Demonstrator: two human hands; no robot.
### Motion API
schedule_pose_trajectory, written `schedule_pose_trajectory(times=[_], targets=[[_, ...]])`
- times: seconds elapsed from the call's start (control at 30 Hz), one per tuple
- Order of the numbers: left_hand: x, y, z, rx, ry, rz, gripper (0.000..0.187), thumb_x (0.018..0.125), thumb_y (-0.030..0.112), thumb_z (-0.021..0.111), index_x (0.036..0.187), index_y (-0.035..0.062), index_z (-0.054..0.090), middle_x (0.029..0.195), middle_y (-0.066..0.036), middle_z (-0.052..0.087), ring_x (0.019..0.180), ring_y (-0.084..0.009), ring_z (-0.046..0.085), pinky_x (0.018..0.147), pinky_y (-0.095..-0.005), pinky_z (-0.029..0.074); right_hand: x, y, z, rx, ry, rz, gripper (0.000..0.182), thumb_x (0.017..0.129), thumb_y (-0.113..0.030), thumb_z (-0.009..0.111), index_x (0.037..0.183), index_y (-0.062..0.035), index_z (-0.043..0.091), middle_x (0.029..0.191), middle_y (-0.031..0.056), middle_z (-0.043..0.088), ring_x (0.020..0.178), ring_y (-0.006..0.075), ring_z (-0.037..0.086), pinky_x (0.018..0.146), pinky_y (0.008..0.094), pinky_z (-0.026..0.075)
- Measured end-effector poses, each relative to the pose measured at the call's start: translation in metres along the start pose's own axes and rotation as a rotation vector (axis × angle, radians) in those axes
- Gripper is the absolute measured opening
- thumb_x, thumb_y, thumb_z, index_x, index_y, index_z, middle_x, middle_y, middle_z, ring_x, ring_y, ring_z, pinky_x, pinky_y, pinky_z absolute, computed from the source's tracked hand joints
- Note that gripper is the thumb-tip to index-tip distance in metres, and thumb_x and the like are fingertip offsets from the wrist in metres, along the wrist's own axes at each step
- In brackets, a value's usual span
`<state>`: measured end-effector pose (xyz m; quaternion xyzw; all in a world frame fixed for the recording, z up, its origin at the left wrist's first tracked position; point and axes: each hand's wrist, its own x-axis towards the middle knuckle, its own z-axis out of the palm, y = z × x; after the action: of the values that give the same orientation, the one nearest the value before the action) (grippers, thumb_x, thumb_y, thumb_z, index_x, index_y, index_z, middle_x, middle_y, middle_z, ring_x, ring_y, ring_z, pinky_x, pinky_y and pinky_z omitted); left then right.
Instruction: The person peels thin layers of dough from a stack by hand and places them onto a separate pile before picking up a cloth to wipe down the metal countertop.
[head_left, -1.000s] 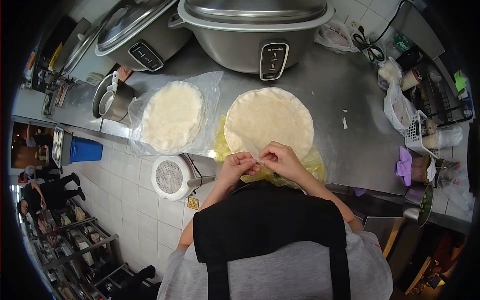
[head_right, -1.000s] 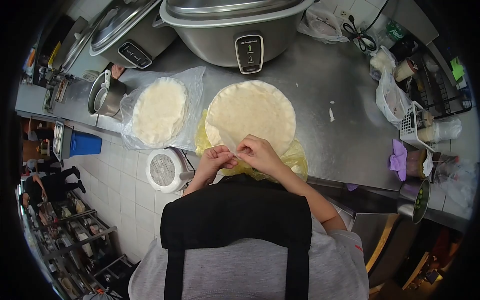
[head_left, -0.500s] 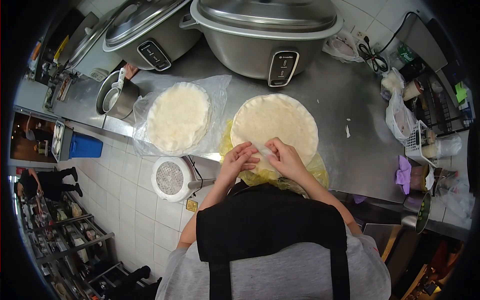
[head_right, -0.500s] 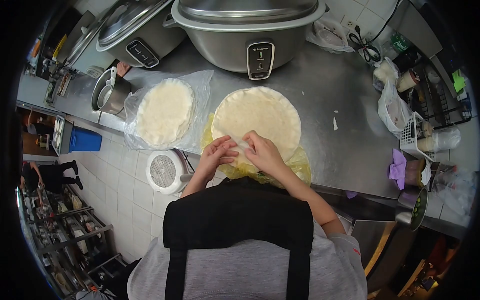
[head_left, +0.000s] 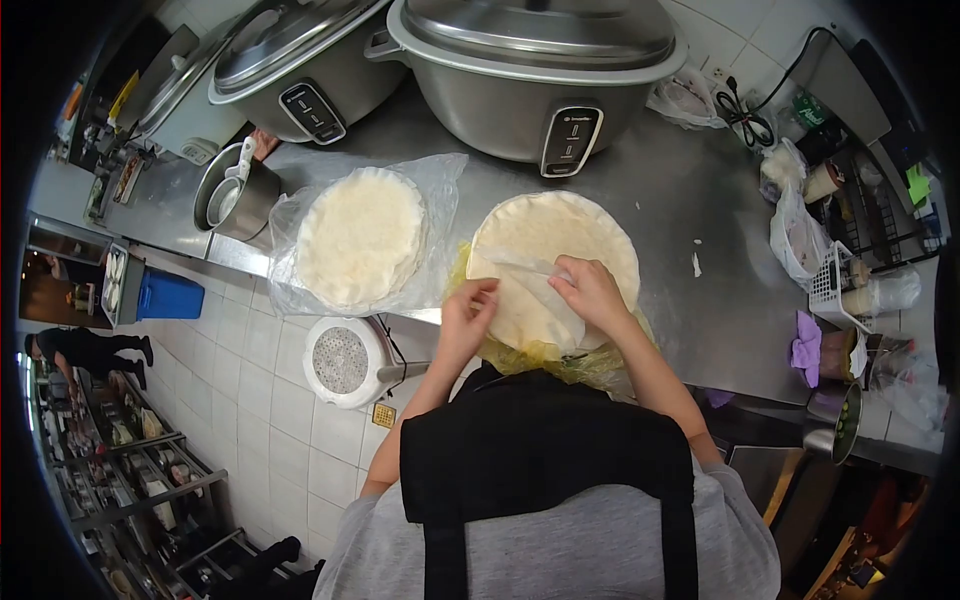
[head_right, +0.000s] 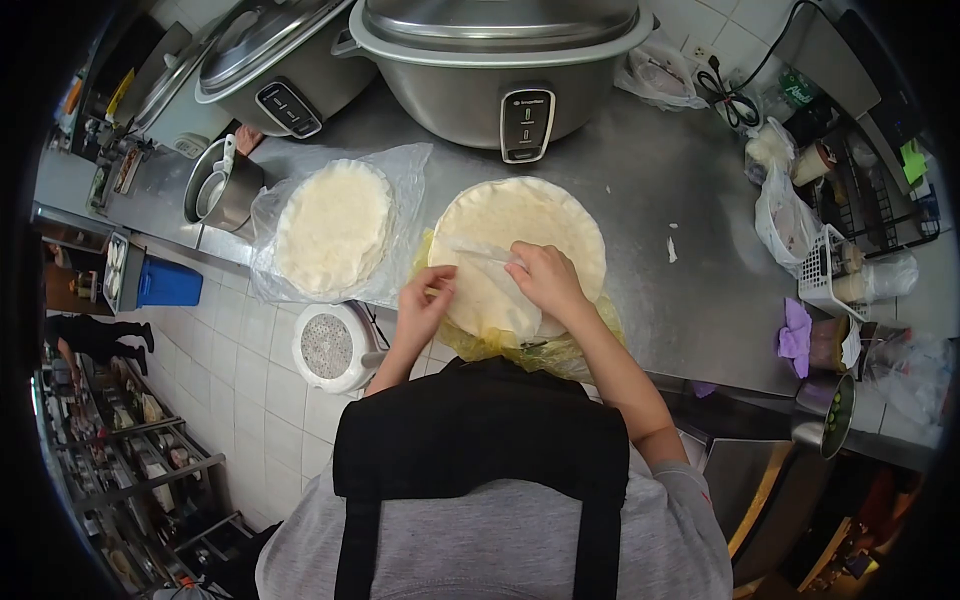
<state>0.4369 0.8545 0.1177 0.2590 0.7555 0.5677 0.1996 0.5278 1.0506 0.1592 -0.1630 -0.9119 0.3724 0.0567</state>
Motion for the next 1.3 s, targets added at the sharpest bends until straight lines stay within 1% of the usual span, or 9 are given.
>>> schedule_pose_trajectory(times=[0.13, 0.2, 0.3, 0.37, 0.47, 0.63, 0.8, 0.97, 1.3], targets=[[0.016, 0.009, -0.018, 0.241, 0.137, 0.093, 0.025, 0.074, 0.004, 0.063, 0.098, 0.0018, 0.062, 0.088, -0.009, 0.061, 0.072, -0.0172, 0.057, 0.058, -0.0295, 0.045, 0.018, -0.004, 0.010, 0.011, -0.012, -0.131, 0.018, 0.076, -0.019, 0.061, 0.086, -0.0036, 0.058, 0.072, 0.0156, 0.063, 0.072, 0.0318, 0.061, 0.064, 0.0383, 0.047], [0.016, 0.039, -0.015, 0.341, 0.051, 0.069, 0.037, 0.069, 0.004, 0.066, 0.105, 0.0036, 0.059, 0.097, -0.011, 0.060, 0.084, -0.0226, 0.057, 0.074, -0.0342, 0.046, 0.030, -0.014, 0.003, 0.125, -0.119, -0.066, 0.017, 0.076, -0.017, 0.061, 0.086, -0.0026, 0.058, 0.071, 0.0136, 0.063, 0.069, 0.0272, 0.061, 0.062, 0.0358, 0.047], [0.011, 0.066, 0.005, 0.406, 0.064, 0.514, 0.050, 0.065, 0.007, 0.070, 0.113, 0.0054, 0.054, 0.108, -0.010, 0.056, 0.102, -0.0251, 0.052, 0.093, -0.0386, 0.039, 0.030, -0.016, -0.016, 0.392, -0.255, 0.099, 0.014, 0.078, -0.012, 0.059, 0.084, -0.0003, 0.057, 0.069, 0.0101, 0.063, 0.063, 0.0179, 0.060, 0.057, 0.0303, 0.047], [0.008, 0.071, 0.013, 0.624, -0.220, 0.624, 0.062, 0.065, 0.010, 0.071, 0.122, 0.0077, 0.047, 0.121, -0.010, 0.050, 0.116, -0.0261, 0.044, 0.104, -0.0425, 0.028, 0.019, 0.000, -0.020, 0.577, -0.170, 0.140, 0.010, 0.081, -0.008, 0.056, 0.078, 0.0012, 0.055, 0.066, 0.0057, 0.061, 0.057, 0.0099, 0.056, 0.050, 0.0238, 0.044], [0.010, 0.071, 0.021, 0.626, -0.578, 0.748, 0.056, 0.065, 0.014, 0.072, 0.117, 0.0064, 0.051, 0.117, -0.009, 0.052, 0.111, -0.0260, 0.048, 0.104, -0.0451, 0.030, -0.018, 0.035, -0.030, 0.388, 0.009, 0.110, 0.010, 0.082, -0.008, 0.054, 0.077, 0.0003, 0.054, 0.065, 0.0045, 0.060, 0.057, 0.0101, 0.056, 0.050, 0.0226, 0.044], [0.013, 0.063, 0.063, 0.404, -0.846, 0.475, 0.040, 0.068, 0.016, 0.070, 0.104, 0.0056, 0.056, 0.102, -0.008, 0.057, 0.099, -0.0264, 0.054, 0.093, -0.0464, 0.037, -0.108, 0.056, -0.003, 0.545, -0.060, 0.363, 0.009, 0.085, -0.008, 0.052, 0.081, -0.0007, 0.054, 0.065, 0.0037, 0.059, 0.055, 0.0094, 0.056, 0.050, 0.0220, 0.045], [0.012, 0.056, 0.116, 0.497, -0.465, 0.702, 0.041, 0.062, 0.017, 0.071, 0.098, 0.0050, 0.055, 0.101, -0.010, 0.052, 0.095, -0.0296, 0.049, 0.080, -0.0402, 0.041, -0.137, 0.050, 0.014, 0.758, 0.130, 0.530, 0.010, 0.088, -0.007, 0.047, 0.091, 0.0013, 0.054, 0.070, 0.0045, 0.059, 0.053, 0.0081, 0.054, 0.048, 0.0204, 0.044], [0.017, 0.045, 0.123, 0.512, -0.434, 0.688, 0.044, 0.056, 0.015, 0.071, 0.096, 0.0052, 0.054, 0.102, -0.011, 0.050, 0.094, -0.0291, 0.047, 0.077, -0.0370, 0.040, -0.128, 0.050, 0.011, 0.857, 0.387, 0.468, 0.024, 0.083, -0.002, 0.045, 0.105, 0.0032, 0.053, 0.073, 0.0063, 0.059, 0.050, 0.0082, 0.054, 0.044, 0.0210, 0.044], [0.018, 0.049, 0.128, 0.620, -0.420, 0.687, 0.037, 0.058, 0.017, 0.067, 0.091, 0.0050, 0.054, 0.099, -0.009, 0.050, 0.092, -0.0277, 0.048, 0.076, -0.0381, 0.042, -0.121, 0.063, 0.009, 0.845, 0.315, 0.452, 0.025, 0.083, -0.002, 0.046, 0.105, 0.0038, 0.054, 0.071, 0.0052, 0.057, 0.046, 0.0065, 0.049, 0.040, 0.0211, 0.038]])
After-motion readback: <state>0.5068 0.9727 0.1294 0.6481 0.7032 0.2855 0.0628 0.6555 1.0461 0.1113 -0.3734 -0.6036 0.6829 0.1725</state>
